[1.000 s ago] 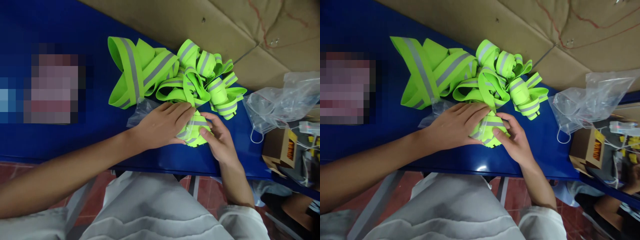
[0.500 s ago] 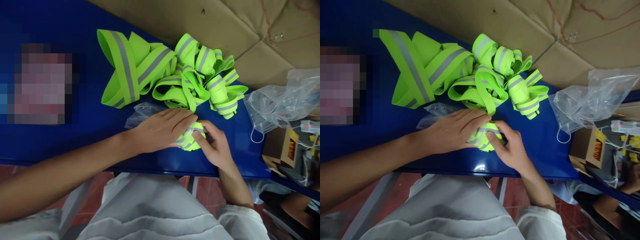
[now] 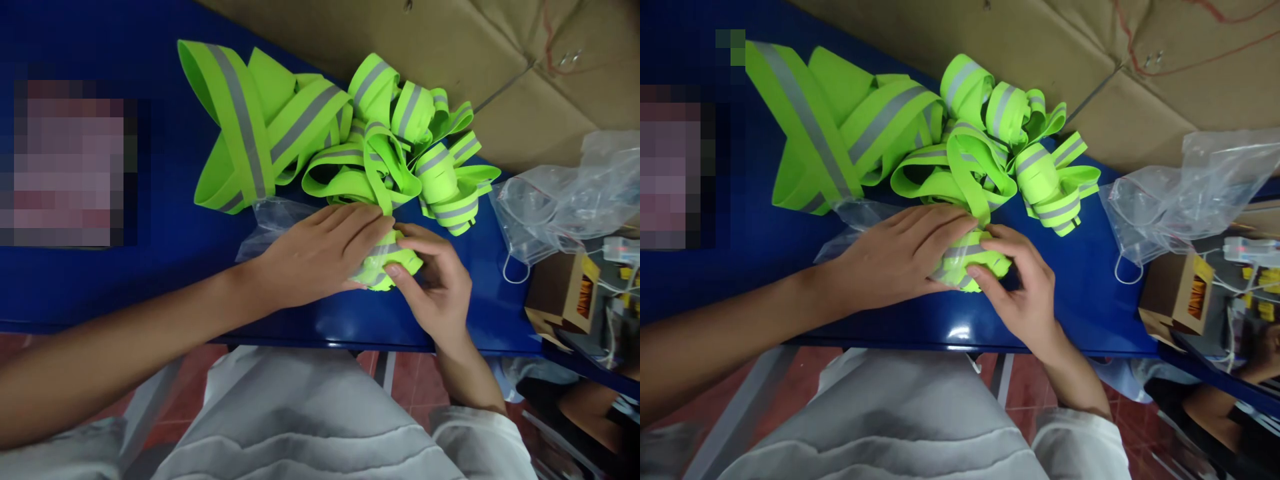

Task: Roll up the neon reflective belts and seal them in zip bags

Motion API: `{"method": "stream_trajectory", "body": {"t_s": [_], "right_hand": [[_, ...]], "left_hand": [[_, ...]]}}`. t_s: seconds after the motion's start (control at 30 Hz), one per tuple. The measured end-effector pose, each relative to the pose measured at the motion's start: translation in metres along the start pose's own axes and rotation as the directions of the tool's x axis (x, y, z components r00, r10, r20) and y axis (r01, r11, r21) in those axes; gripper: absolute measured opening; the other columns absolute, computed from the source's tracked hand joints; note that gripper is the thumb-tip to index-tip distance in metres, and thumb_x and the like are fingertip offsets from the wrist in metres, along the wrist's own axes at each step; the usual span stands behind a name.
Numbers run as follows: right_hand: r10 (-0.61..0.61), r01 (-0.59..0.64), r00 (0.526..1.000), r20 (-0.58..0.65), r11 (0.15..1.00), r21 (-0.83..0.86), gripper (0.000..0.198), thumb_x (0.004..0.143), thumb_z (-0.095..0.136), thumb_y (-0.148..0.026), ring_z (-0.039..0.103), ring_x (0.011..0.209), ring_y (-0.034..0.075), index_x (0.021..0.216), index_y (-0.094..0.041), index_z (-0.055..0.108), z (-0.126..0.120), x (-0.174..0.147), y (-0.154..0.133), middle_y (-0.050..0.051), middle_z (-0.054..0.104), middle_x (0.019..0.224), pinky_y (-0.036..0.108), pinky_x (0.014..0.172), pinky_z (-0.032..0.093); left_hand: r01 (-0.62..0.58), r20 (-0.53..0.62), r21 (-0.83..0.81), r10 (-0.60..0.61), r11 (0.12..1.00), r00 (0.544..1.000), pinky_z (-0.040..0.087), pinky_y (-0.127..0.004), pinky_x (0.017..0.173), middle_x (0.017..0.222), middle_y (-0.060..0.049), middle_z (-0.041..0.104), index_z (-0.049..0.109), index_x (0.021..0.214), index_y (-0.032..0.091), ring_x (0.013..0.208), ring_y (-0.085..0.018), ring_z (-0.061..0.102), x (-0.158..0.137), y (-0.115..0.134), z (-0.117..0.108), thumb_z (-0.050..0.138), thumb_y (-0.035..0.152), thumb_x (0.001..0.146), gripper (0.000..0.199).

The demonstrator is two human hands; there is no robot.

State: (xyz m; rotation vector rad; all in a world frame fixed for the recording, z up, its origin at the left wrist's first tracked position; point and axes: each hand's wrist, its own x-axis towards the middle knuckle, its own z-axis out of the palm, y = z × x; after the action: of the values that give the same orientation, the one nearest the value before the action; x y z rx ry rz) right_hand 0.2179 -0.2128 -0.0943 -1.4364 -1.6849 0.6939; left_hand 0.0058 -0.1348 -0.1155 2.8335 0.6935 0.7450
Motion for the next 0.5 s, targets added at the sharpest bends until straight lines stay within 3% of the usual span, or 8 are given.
{"method": "stream_trajectory", "body": {"t_s": [0.07,0.17,0.33,0.5], "right_hand": [[-0.158,0.168,0.985,0.068,0.970,-0.176,0.036,0.093,0.073,-0.018,0.064,0.134,0.028,0.127,-0.027,0.071,-0.003,0.000,0.000,0.008,0.066,0.142,0.044,0.115,0.053],[-0.248,0.287,0.952,0.179,0.926,-0.243,0.046,0.095,0.067,-0.016,0.063,0.135,0.029,0.140,-0.028,0.066,-0.005,0.000,0.003,0.010,0.061,0.148,0.045,0.114,0.054],[-0.268,0.331,0.934,0.236,0.899,-0.288,0.059,0.098,0.062,-0.017,0.057,0.144,0.033,0.155,-0.030,0.050,-0.003,-0.003,0.007,0.012,0.053,0.157,0.052,0.117,0.053],[-0.248,0.332,0.918,0.308,0.907,-0.259,0.088,0.086,0.083,-0.044,0.048,0.149,0.039,0.160,-0.028,0.038,-0.014,0.002,0.004,0.016,0.049,0.158,0.061,0.122,0.047]], "left_hand": [[0.012,-0.009,-0.005,-0.012,1.000,1.000,0.052,-0.044,0.112,0.136,-0.022,0.063,0.045,0.145,0.002,0.131,-0.033,0.062,0.000,-0.002,0.001,0.066,0.035,0.098,0.061],[0.006,0.021,-0.012,-0.005,1.000,1.000,0.052,-0.044,0.112,0.137,-0.022,0.063,0.045,0.145,0.003,0.130,-0.033,0.062,0.000,-0.003,0.000,0.068,0.035,0.097,0.062],[0.033,0.082,-0.059,-0.028,0.998,0.996,0.051,-0.045,0.112,0.139,-0.023,0.062,0.046,0.145,0.005,0.132,-0.035,0.061,0.001,-0.002,-0.005,0.069,0.033,0.096,0.061],[0.075,0.074,-0.143,-0.065,0.987,0.995,0.050,-0.047,0.115,0.142,-0.022,0.061,0.045,0.147,0.008,0.135,-0.034,0.059,0.001,-0.006,-0.007,0.074,0.035,0.093,0.067]]}}
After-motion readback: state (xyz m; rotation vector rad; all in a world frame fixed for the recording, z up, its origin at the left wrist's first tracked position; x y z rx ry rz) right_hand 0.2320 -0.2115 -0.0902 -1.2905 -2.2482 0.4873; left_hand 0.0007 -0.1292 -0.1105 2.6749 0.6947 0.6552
